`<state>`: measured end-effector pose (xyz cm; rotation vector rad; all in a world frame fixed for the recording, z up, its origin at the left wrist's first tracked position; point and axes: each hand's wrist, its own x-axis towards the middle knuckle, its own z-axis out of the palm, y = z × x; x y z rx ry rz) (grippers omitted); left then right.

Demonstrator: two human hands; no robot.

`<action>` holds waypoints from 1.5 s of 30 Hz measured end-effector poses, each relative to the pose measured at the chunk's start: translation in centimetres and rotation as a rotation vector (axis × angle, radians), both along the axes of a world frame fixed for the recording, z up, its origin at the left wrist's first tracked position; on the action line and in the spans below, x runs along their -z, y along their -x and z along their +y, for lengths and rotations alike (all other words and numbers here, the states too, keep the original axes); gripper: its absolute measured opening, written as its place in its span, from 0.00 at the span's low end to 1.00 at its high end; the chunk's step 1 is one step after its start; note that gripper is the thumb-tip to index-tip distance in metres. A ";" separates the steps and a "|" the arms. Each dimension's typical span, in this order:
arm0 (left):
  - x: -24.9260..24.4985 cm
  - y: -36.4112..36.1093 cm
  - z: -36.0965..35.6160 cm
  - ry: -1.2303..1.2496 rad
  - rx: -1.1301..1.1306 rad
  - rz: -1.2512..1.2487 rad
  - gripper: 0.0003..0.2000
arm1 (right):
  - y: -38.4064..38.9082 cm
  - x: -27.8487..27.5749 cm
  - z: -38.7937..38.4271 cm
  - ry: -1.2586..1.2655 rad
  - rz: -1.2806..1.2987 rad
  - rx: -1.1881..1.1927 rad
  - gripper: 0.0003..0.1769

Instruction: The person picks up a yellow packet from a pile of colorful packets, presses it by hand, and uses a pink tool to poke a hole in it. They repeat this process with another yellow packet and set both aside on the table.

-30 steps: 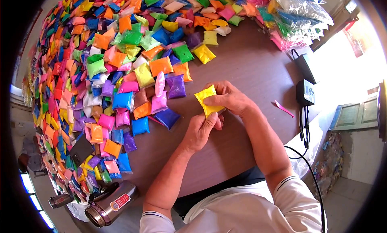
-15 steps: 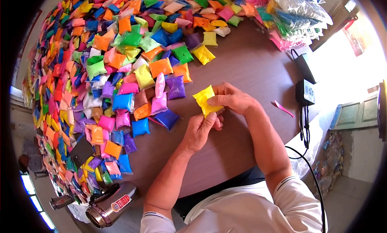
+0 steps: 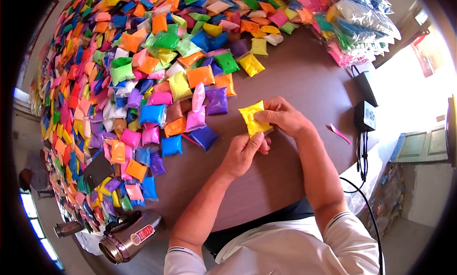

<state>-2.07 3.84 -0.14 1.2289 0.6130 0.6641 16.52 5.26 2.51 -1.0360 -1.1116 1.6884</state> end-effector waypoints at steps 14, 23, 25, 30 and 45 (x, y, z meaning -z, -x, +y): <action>0.1 -1.3 -1.3 -0.549 -0.016 0.194 0.14 | -1.3 4.7 1.9 -0.049 0.200 0.350 0.11; 0.8 -1.8 -3.8 -0.986 0.001 0.418 0.06 | 4.3 -2.7 -1.7 -0.190 -0.184 0.112 0.17; 1.4 -1.9 -4.3 -0.994 -0.089 0.356 0.07 | 6.0 -4.4 -2.6 -0.180 -0.273 0.000 0.16; 2.8 -2.3 -3.8 -0.730 -0.085 0.022 0.09 | 10.1 -5.3 -3.9 -0.296 -0.301 -0.165 0.16; 3.1 -2.8 -3.0 -0.976 -0.168 0.171 0.11 | 15.5 -2.8 -3.1 -0.258 -0.734 -0.354 0.18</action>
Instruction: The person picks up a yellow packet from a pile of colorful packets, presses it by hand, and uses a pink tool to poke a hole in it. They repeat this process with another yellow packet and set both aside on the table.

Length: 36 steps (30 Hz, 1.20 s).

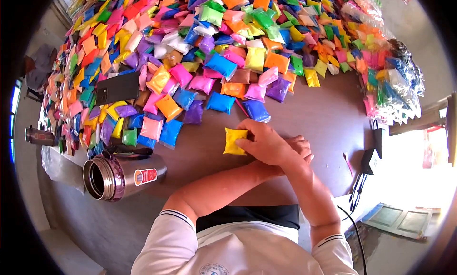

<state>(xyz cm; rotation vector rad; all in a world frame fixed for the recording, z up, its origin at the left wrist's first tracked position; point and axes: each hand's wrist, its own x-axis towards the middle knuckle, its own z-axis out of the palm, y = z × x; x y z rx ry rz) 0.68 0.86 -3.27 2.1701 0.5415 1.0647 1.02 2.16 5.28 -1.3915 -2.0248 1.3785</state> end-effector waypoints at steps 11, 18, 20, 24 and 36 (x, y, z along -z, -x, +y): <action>0.0 0.1 -0.2 -0.119 0.031 0.067 0.08 | 1.0 2.5 -0.6 -0.203 -0.051 -0.026 0.19; -1.4 1.0 0.2 -0.166 0.103 0.180 0.06 | -1.9 -0.2 -1.2 0.104 0.527 0.248 0.13; -1.2 0.3 -0.7 -0.006 0.082 -0.026 0.05 | -4.2 -0.8 -0.8 0.184 0.688 0.338 0.13; -2.2 1.1 0.4 0.228 0.061 0.165 0.04 | -10.5 -0.8 0.1 0.009 0.945 0.583 0.14; -3.2 2.4 1.9 0.746 0.118 -0.023 0.14 | -15.1 4.5 0.3 0.091 0.970 0.657 0.12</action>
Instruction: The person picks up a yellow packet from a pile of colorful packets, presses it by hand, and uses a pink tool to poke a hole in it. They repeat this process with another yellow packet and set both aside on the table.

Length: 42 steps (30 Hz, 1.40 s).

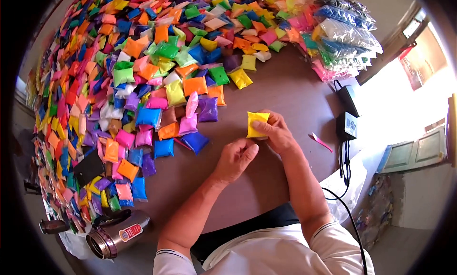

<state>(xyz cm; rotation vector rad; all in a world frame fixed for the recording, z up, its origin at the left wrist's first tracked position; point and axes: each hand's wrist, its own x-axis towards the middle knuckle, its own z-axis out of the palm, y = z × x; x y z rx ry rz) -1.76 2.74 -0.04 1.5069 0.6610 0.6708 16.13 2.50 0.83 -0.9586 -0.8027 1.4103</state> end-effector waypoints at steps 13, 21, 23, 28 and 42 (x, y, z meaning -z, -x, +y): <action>-0.4 -0.3 0.5 0.125 -0.028 -0.167 0.19 | 0.7 -1.5 -0.9 -0.019 -0.076 -0.153 0.15; 0.5 0.2 1.5 0.286 -0.033 -0.183 0.21 | -0.2 -0.6 -0.4 0.064 -0.291 -0.091 0.16; 0.7 0.3 1.4 0.296 -0.043 -0.209 0.21 | 0.2 -0.8 -0.3 0.044 -0.319 -0.066 0.17; 0.2 0.0 1.1 0.283 -0.025 -0.271 0.21 | 0.0 -0.3 -0.3 0.017 -0.236 -0.140 0.17; 0.4 -0.5 -1.1 -0.367 -0.130 0.128 0.17 | -5.5 -0.4 -8.3 0.036 -1.387 1.080 0.11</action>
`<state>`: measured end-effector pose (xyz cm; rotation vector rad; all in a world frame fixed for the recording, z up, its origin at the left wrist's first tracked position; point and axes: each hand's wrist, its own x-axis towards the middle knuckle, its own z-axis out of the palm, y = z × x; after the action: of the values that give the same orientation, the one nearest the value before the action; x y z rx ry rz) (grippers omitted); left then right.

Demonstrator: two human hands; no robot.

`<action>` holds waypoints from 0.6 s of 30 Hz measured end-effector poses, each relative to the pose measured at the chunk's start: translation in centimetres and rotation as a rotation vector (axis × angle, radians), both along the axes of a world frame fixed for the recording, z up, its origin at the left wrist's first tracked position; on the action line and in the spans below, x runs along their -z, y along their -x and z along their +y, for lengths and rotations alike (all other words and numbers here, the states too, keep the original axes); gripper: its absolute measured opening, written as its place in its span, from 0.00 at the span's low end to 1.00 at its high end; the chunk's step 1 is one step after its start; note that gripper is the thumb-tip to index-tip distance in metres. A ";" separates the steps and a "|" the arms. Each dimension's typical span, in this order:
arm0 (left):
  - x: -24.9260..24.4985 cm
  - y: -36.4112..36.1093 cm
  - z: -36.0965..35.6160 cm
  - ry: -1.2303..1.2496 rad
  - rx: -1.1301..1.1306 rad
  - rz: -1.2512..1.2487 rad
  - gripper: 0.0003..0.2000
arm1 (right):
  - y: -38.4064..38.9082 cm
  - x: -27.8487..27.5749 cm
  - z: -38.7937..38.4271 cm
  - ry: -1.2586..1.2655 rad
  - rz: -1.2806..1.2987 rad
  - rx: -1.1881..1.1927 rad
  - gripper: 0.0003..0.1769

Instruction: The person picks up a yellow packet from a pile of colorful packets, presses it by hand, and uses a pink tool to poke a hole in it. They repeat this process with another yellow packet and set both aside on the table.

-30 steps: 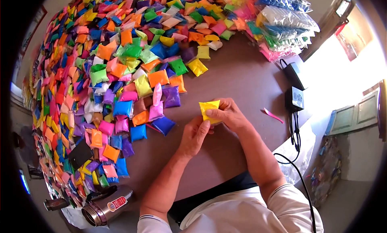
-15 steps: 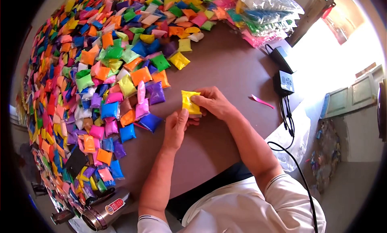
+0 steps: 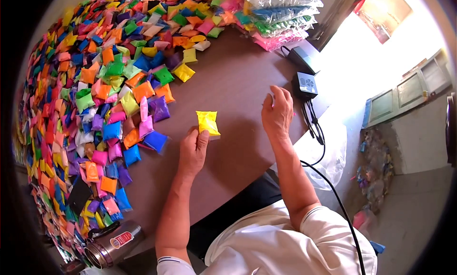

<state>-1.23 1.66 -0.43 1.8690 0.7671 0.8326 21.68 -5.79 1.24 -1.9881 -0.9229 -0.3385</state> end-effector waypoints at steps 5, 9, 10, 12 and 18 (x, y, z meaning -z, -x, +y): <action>0.5 -0.1 0.0 0.075 -0.032 -0.042 0.18 | -1.5 3.9 -1.9 0.210 -0.176 0.188 0.14; 0.0 0.1 -0.6 0.034 -0.068 -0.007 0.19 | -1.2 3.0 -2.7 0.308 -0.202 0.138 0.12; 0.0 0.2 -0.7 0.044 -0.074 -0.013 0.19 | -1.2 2.7 -3.0 0.298 -0.143 0.098 0.10; -0.1 0.6 -0.8 0.054 -0.100 -0.011 0.19 | -1.2 2.5 -3.4 0.288 -0.076 0.035 0.08; -0.4 2.0 -2.4 0.004 -0.109 0.010 0.20 | -0.7 2.2 -3.9 0.338 -0.045 -0.050 0.07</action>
<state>-3.21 -0.78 -0.07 1.8419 0.8825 0.8895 22.33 -9.66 -0.91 -2.2655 -1.1150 -0.2092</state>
